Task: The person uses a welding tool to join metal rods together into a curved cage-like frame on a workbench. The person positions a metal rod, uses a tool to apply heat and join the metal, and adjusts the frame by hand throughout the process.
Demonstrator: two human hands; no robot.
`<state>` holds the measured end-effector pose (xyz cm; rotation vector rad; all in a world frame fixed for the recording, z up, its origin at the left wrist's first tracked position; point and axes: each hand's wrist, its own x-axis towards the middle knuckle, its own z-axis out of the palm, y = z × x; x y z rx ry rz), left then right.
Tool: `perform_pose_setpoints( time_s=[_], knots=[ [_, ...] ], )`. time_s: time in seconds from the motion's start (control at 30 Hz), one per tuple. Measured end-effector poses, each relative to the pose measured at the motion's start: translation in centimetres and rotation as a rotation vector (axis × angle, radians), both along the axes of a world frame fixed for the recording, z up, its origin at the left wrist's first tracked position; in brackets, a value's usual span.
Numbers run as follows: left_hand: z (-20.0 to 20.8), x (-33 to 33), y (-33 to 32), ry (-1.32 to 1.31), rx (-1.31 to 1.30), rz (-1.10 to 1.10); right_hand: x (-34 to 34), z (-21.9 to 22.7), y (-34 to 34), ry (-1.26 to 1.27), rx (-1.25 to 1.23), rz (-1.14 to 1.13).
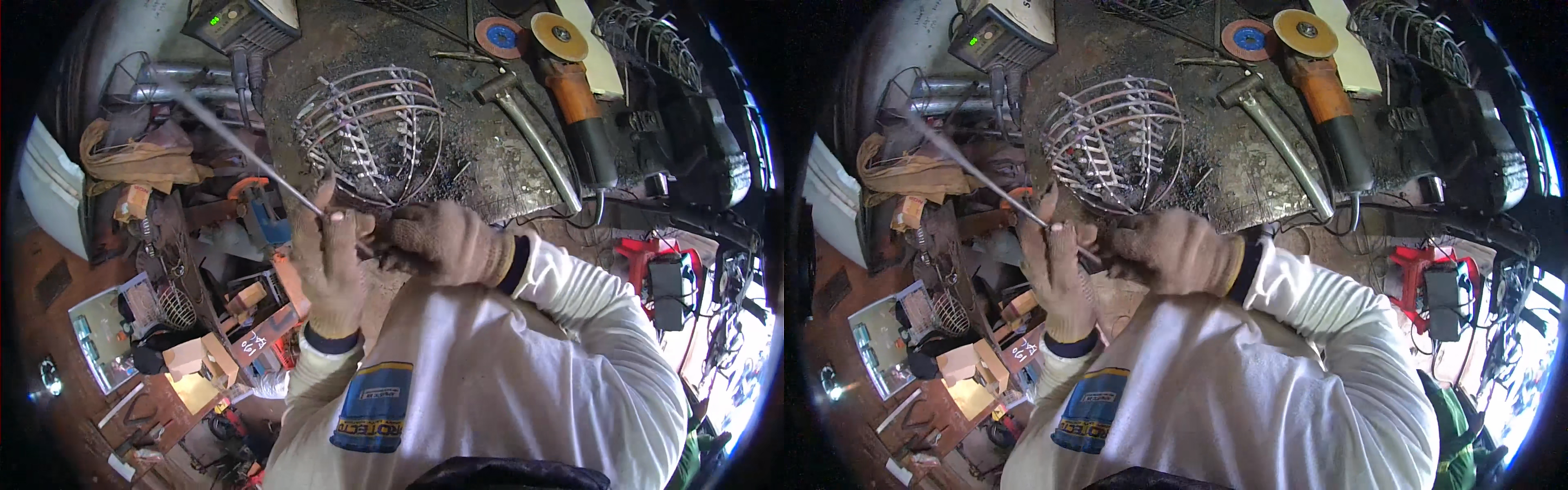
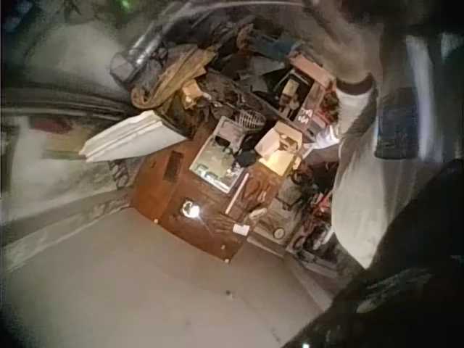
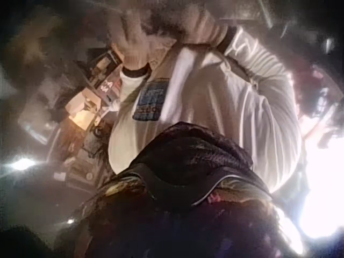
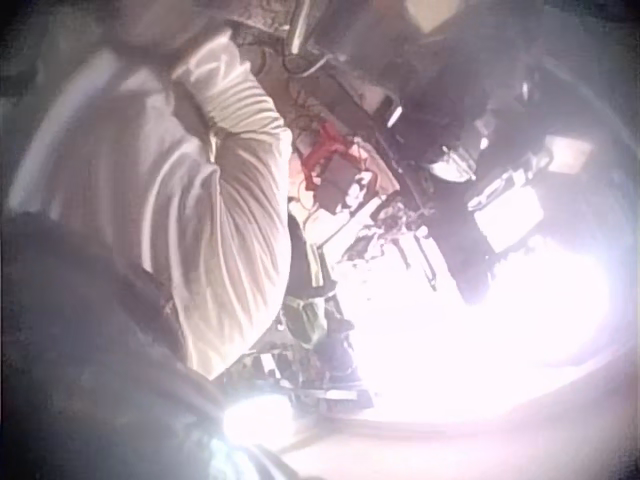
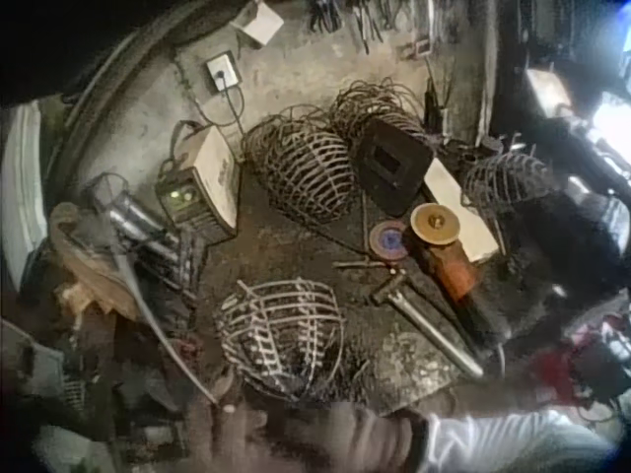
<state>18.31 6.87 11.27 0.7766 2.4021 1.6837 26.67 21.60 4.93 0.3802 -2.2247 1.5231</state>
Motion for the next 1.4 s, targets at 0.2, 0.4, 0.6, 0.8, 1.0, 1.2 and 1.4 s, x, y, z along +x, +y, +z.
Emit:
perform_pose_setpoints(
  time_s=[0.2,0.4,0.6,0.8,1.0,1.2,1.4],
  knots=[
    [3.9,-0.4,-4.8,-0.031,-0.585,-0.074,-0.3,-3.8,9.5,-0.462,0.268,-0.548],
    [7.5,0.7,-6.4,0.056,-0.775,-0.272,-2.2,-5.4,12.0,-0.404,0.314,-0.602],
    [10.4,0.4,-4.0,-0.144,-0.868,-0.302,-3.0,-6.6,11.4,-0.415,0.279,-0.571],
    [11.8,-0.2,-2.5,-0.139,-0.858,-0.317,-3.9,-5.9,11.6,-0.487,0.233,-0.511],
    [14.6,-0.5,1.6,-0.41,-1.061,-0.176,-4.2,-5.7,11.6,-0.458,0.265,-0.532],
    [11.4,-0.3,1.2,0.129,-1.047,-0.404,-3.9,-6.8,11.5,-0.38,0.207,-0.545],
    [8.9,1.2,1.6,0.166,-0.942,-0.335,-4.3,-5.8,11.6,-0.515,0.233,-0.525]
  ],
)
